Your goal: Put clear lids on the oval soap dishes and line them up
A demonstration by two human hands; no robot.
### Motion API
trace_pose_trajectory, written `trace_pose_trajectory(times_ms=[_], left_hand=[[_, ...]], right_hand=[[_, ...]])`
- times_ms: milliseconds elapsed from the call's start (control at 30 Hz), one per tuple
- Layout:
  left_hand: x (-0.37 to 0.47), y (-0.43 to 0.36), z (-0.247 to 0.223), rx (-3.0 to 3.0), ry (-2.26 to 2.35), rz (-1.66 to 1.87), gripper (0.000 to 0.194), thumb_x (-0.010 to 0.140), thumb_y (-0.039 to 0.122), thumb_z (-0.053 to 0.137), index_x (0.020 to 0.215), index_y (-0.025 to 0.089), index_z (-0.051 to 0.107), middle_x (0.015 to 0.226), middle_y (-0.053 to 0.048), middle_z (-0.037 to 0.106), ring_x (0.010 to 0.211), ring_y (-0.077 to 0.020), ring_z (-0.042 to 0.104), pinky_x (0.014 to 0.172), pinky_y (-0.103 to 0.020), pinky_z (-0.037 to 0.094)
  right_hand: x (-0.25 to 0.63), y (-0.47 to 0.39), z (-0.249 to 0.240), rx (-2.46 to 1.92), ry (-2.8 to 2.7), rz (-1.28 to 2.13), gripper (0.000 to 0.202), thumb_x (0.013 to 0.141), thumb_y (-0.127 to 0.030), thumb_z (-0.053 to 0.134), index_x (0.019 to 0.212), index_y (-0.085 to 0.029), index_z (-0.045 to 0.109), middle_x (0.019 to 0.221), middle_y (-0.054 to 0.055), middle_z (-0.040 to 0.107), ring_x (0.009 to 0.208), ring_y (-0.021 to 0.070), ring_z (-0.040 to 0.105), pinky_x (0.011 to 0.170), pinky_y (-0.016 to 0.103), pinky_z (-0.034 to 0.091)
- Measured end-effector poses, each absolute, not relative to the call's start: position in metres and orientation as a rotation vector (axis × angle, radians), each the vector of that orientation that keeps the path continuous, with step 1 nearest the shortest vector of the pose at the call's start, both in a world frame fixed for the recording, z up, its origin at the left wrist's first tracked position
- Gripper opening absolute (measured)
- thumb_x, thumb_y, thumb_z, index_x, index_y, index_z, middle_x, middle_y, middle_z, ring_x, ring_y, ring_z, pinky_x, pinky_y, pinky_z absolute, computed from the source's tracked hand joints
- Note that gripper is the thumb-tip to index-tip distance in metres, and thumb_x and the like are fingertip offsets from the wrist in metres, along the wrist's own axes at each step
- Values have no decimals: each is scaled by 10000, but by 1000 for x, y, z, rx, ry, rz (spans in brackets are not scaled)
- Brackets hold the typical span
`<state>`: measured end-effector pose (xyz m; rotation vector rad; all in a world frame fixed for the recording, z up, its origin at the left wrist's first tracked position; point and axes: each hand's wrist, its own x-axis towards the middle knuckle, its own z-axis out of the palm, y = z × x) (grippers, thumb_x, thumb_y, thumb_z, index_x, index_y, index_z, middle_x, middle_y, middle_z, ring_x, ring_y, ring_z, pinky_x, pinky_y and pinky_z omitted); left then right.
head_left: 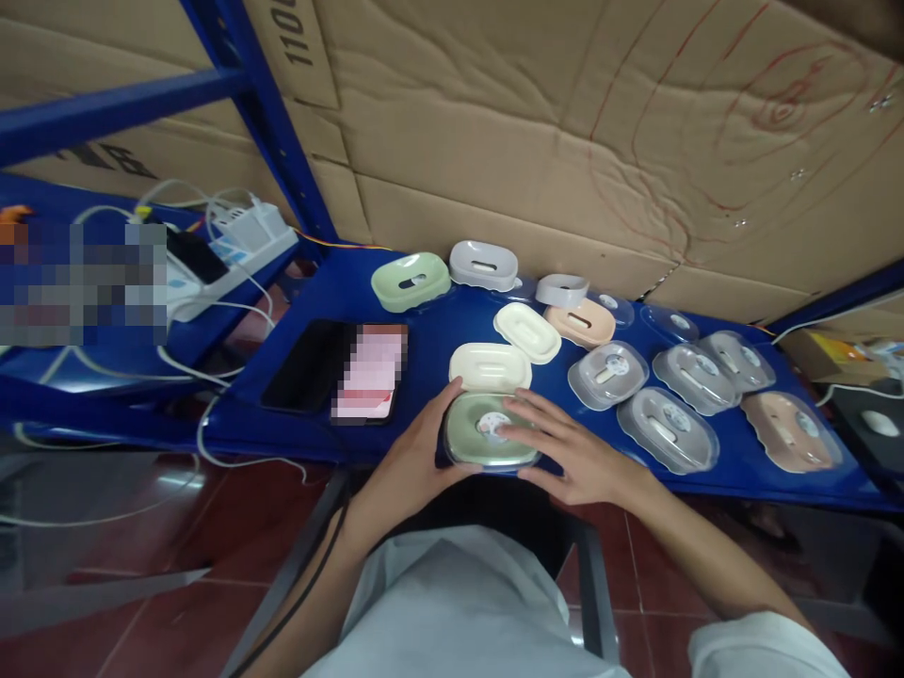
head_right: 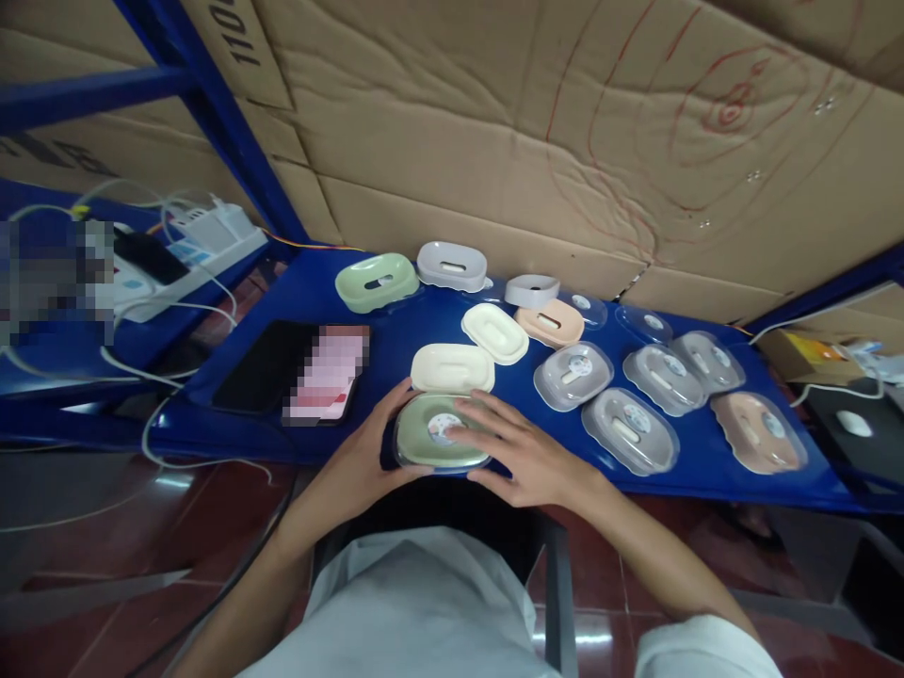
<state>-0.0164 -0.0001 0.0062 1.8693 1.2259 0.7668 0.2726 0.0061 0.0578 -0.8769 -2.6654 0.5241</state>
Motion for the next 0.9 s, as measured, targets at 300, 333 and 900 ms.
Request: trace_pose_trajectory(times_ms=[300, 333, 900], left_hand=[[-20, 1, 7, 1990, 1134, 748, 901, 881, 320, 840, 1634, 401, 354, 1677, -48, 446, 1544, -286, 462, 1282, -458, 402], [-20, 0, 8, 2012, 1123, 735, 862, 894, 321, 825, 1625, 415, 379, 1670, -37, 451, 1537, -282, 471, 1276, -446, 412], [12, -12, 5, 2306, 991, 635, 903, 904, 389, 823, 1658, 454, 331, 1659, -38, 482, 1509, -302, 490, 1254, -473, 424]], right_hand=[[269, -1, 31, -928, -2590, 362, 626, 1021, -336, 653, 1608, -261, 447, 1719, 121, 378, 1643, 312, 238, 1273, 574, 403], [268, -4, 27, -945, -2591, 319, 642, 1022, -371, 664, 1613, -267, 438, 1723, 126, 370, 1642, 313, 245, 1268, 572, 410], [418, -62, 20, -1944, -1772, -391, 624, 1058, -457, 506, 1653, -420, 320, 1699, 144, 401, 1535, 438, 431, 1256, 699, 323]])
